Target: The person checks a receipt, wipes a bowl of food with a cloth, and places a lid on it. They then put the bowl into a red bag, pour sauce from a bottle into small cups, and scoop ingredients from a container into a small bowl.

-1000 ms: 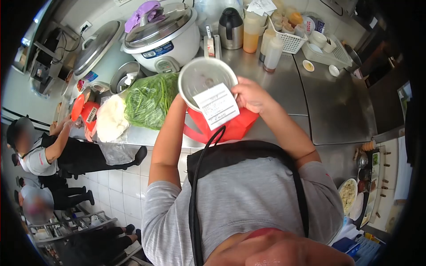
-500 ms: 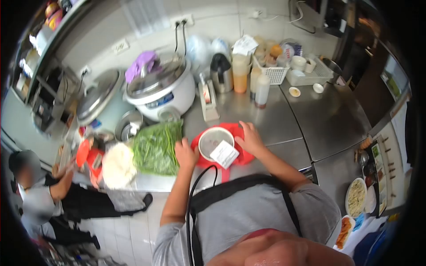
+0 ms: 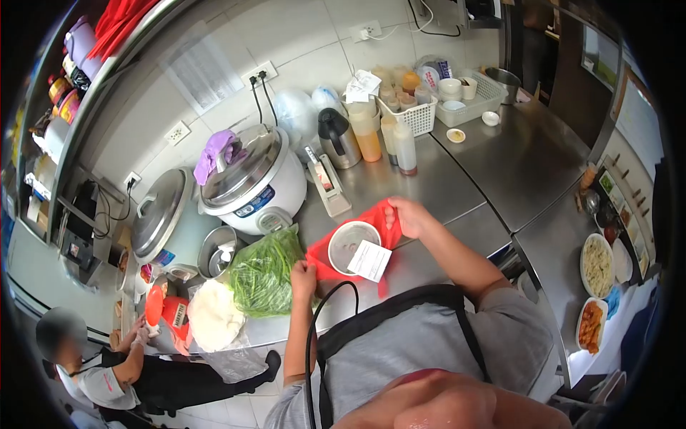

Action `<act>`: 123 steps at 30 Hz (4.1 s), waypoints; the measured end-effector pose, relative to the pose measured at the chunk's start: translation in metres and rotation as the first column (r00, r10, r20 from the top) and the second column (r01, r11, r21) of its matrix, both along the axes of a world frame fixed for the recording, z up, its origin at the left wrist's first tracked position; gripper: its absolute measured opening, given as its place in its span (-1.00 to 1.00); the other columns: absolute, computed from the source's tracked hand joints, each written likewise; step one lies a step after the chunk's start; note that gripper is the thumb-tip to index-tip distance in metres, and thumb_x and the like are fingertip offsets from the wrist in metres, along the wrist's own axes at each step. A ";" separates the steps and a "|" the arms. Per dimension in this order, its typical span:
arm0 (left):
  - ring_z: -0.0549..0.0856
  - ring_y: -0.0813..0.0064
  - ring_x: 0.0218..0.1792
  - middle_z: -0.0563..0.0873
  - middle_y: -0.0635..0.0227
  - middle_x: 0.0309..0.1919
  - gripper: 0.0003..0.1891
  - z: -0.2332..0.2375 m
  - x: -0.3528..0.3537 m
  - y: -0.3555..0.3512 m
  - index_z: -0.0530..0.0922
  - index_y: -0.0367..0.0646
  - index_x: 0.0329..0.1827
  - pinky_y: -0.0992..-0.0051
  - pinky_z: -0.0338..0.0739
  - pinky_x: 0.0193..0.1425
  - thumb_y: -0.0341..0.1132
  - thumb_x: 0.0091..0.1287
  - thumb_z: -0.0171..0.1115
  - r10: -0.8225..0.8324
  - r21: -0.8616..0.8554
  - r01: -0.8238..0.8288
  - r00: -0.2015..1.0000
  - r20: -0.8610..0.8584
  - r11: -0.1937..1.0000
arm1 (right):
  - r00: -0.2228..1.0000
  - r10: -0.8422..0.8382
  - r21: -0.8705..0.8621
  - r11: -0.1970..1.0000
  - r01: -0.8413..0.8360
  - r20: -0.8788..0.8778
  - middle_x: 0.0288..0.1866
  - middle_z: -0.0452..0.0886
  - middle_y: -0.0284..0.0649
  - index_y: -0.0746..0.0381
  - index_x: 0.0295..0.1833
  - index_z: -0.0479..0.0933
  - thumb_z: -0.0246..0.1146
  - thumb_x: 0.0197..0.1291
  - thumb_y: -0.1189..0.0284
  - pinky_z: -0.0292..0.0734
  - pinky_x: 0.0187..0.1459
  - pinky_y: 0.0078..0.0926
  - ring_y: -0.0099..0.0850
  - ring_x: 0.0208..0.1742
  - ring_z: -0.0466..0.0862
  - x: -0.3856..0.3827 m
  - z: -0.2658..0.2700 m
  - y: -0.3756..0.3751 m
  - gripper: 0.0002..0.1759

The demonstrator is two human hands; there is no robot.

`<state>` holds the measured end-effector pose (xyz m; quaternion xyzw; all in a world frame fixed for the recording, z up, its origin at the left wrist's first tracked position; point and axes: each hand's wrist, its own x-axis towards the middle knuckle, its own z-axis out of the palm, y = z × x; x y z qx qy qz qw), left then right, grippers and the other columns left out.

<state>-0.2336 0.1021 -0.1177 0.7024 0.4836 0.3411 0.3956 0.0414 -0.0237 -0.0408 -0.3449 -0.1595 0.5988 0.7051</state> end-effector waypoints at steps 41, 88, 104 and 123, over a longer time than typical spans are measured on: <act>0.54 0.34 -0.45 0.50 0.20 -0.39 -0.87 0.147 0.039 -0.039 0.27 -0.10 -0.37 0.28 0.47 -0.28 -0.56 0.06 -0.11 0.012 -0.277 0.543 0.440 0.898 0.792 | -0.180 0.297 -0.279 0.953 0.117 0.938 -0.17 0.50 -0.17 0.25 -0.02 0.34 0.15 -0.02 0.34 0.39 -0.14 -0.45 -0.36 -0.16 0.51 -0.011 0.017 0.025 -0.59; 0.52 0.58 -0.54 0.54 0.42 -0.56 -0.92 -0.041 0.364 -0.021 0.44 -0.06 -0.33 0.61 0.33 -0.53 -0.35 0.13 -0.01 -0.319 -0.345 0.378 0.922 0.218 0.859 | -0.267 0.708 0.052 0.310 0.949 0.654 -0.10 0.48 -0.16 0.09 -0.04 0.36 0.00 0.01 0.40 0.19 0.00 -0.06 -0.20 0.03 0.41 0.575 0.073 -0.210 -0.67; 0.56 0.27 -0.47 0.57 0.31 -0.50 -0.89 -0.057 0.403 -0.036 0.46 -0.05 -0.45 0.35 0.43 -0.42 -0.25 0.06 0.04 -0.047 0.291 0.231 0.850 -0.524 0.929 | -0.234 0.541 -0.112 0.530 0.840 0.808 -0.02 0.40 -0.31 -0.01 -0.20 0.51 0.02 0.01 0.33 0.17 0.06 -0.18 -0.31 0.09 0.32 0.560 -0.113 -0.024 -0.77; 0.55 0.28 -0.50 0.55 0.24 -0.53 -0.90 -0.049 0.412 -0.040 0.46 -0.14 -0.45 0.38 0.42 -0.42 -0.31 0.07 0.07 -0.142 0.231 0.231 0.927 -0.346 0.945 | -0.367 0.297 0.205 0.460 0.864 0.881 0.06 0.32 -0.33 -0.05 -0.11 0.47 0.17 -0.08 0.22 -0.10 0.16 0.06 -0.29 0.19 0.17 0.531 -0.141 -0.017 -0.67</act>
